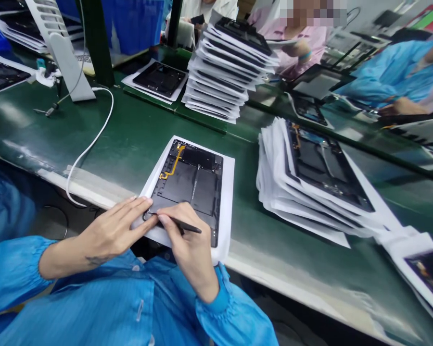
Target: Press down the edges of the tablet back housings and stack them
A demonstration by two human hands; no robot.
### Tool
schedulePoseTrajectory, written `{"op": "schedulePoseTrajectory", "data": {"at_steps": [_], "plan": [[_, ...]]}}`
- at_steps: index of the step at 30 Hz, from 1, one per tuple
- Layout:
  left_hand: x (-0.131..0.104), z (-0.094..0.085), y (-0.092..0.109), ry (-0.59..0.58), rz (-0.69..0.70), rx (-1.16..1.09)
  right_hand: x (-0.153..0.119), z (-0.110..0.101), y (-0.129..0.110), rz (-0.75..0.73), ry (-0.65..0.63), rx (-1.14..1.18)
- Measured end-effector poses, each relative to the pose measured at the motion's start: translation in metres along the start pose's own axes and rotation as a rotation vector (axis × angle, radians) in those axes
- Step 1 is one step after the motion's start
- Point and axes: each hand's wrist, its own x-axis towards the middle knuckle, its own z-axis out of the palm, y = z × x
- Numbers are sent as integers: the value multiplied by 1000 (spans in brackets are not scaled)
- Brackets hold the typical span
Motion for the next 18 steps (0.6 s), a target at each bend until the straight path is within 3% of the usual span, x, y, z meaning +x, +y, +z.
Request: {"op": "schedulePoseTrajectory", "data": {"at_steps": [7,14,18], "plan": [[-1,3,6,16,-33,-35,-1,0,2,-42,-72,-55],[-3,-4,-21,65,55,-239,3,0,-3,-123,-173,-86],[-2,-4,-23,77,53,-194,-2,-10,1,-93,-146,-89]]}}
